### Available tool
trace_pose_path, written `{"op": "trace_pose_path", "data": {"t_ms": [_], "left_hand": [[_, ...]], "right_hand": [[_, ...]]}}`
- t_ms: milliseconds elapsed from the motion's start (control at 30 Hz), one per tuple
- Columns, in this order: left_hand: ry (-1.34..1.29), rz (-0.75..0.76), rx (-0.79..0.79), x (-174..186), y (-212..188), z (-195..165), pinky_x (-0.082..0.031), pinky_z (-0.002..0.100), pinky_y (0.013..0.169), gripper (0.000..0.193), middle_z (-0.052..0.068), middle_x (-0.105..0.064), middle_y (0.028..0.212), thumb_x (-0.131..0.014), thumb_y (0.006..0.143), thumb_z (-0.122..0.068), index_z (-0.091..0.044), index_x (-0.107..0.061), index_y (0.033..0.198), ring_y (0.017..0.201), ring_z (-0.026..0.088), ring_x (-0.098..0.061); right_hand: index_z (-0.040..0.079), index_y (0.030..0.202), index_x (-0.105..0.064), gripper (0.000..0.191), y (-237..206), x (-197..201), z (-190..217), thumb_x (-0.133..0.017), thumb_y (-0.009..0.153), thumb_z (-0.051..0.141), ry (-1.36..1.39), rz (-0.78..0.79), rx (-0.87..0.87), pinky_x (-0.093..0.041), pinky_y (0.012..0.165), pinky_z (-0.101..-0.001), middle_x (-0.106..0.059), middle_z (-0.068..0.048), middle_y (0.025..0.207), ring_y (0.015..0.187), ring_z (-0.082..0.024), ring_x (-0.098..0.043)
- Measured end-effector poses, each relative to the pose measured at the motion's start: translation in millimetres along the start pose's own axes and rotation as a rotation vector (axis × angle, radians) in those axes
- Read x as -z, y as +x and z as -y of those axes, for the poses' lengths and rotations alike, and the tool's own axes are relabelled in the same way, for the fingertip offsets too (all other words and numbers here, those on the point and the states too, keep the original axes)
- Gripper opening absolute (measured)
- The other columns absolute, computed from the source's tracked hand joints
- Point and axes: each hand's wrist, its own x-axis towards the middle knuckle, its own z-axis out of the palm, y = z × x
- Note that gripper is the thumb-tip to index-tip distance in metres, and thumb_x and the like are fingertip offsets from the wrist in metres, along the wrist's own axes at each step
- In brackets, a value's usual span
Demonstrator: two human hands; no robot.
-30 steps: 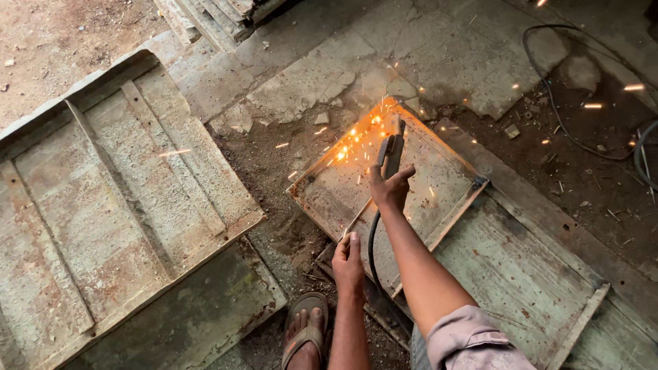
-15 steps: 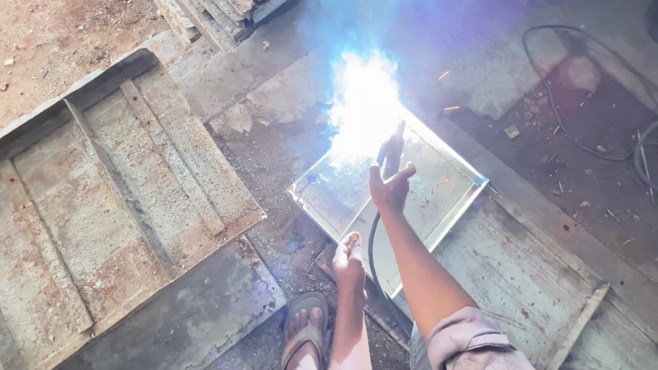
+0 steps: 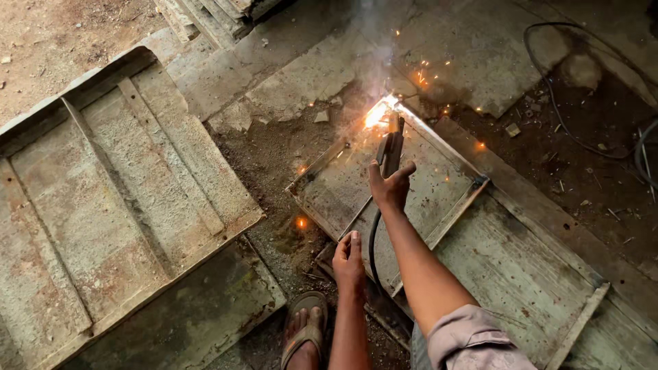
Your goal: The person sits on the ground and uses a welding torch to join metal pieces on a rectangular metal frame. Sparks and smoke are visible as the welder moves along the seams. The person occasionally pauses to reposition the torch or adjust the frame.
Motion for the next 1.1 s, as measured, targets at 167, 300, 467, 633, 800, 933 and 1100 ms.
{"op": "trace_pose_path", "data": {"t_ms": [167, 300, 467, 633, 800, 933, 1100], "left_hand": [[0.002, -0.015, 0.073, 0.9, -0.5, -1.6, -0.048, 0.045, 0.101, 0.056, 0.007, -0.068, 0.128, -0.064, 0.091, -0.051, -0.015, -0.066, 0.133, 0.12, 0.023, -0.062], [-0.08, -0.011, -0.003, 7.1, -1.9, -2.6, -0.049, 0.036, 0.096, 0.053, 0.007, -0.072, 0.119, -0.066, 0.093, -0.046, -0.008, -0.07, 0.129, 0.109, 0.019, -0.064], [-0.103, -0.009, -0.033, 28.3, -3.7, -4.2, -0.049, 0.032, 0.091, 0.048, 0.005, -0.072, 0.112, -0.066, 0.094, -0.043, -0.006, -0.071, 0.125, 0.101, 0.014, -0.063], [-0.119, -0.007, -0.04, -33.8, -13.9, 5.2, -0.048, 0.03, 0.09, 0.047, 0.003, -0.072, 0.11, -0.067, 0.094, -0.042, -0.006, -0.071, 0.124, 0.099, 0.013, -0.062], [-0.166, 0.002, -0.08, -54.7, -26.4, 0.2, -0.048, 0.03, 0.089, 0.045, 0.003, -0.072, 0.11, -0.068, 0.094, -0.039, -0.004, -0.071, 0.123, 0.099, 0.012, -0.063], [-0.156, 0.0, -0.097, -39.2, -37.9, -13.1, -0.048, 0.031, 0.087, 0.045, 0.006, -0.071, 0.108, -0.068, 0.095, -0.038, -0.004, -0.072, 0.124, 0.096, 0.015, -0.061], [-0.09, -0.011, 0.013, -31.7, -60.2, -36.7, -0.048, 0.034, 0.094, 0.051, 0.006, -0.072, 0.119, -0.066, 0.094, -0.043, -0.006, -0.069, 0.13, 0.108, 0.018, -0.064]], "right_hand": [[-0.01, 0.145, -0.014, 0.103, -2.1, 3.3, 7.0, -0.071, 0.086, 0.053, 0.005, 0.042, -0.023, -0.053, 0.084, -0.0521, -0.059, -0.036, 0.116, 0.103, -0.048, -0.065], [-0.01, 0.144, -0.018, 0.101, -11.9, 4.8, 19.0, -0.072, 0.085, 0.051, 0.015, 0.001, 0.006, -0.053, 0.087, -0.0514, -0.063, -0.034, 0.113, 0.102, -0.047, -0.066], [-0.011, 0.14, -0.022, 0.097, -30.7, -2.1, 30.8, -0.074, 0.083, 0.049, 0.062, -0.008, 0.047, -0.054, 0.085, -0.0504, -0.064, -0.034, 0.112, 0.101, -0.047, -0.067], [-0.011, 0.138, -0.025, 0.097, 13.2, 42.5, 18.2, -0.075, 0.083, 0.051, 0.04, -0.012, 0.052, -0.053, 0.087, -0.0501, -0.064, -0.035, 0.111, 0.102, -0.048, -0.067], [-0.011, 0.139, -0.023, 0.101, 25.6, 63.8, 29.9, -0.075, 0.082, 0.054, 0.017, -0.019, 0.038, -0.053, 0.087, -0.0514, -0.065, -0.037, 0.106, 0.1, -0.05, -0.066], [-0.009, 0.137, -0.028, 0.094, 13.5, 63.7, 44.5, -0.072, 0.083, 0.054, 0.003, 0.035, -0.025, -0.053, 0.088, -0.0519, -0.067, -0.036, 0.108, 0.102, -0.049, -0.067], [-0.014, 0.146, -0.015, 0.107, 1.9, 76.8, 60.7, -0.077, 0.086, 0.05, 0.047, -0.115, 0.217, -0.049, 0.094, -0.0541, -0.055, -0.042, 0.125, 0.114, -0.053, -0.06]]}}
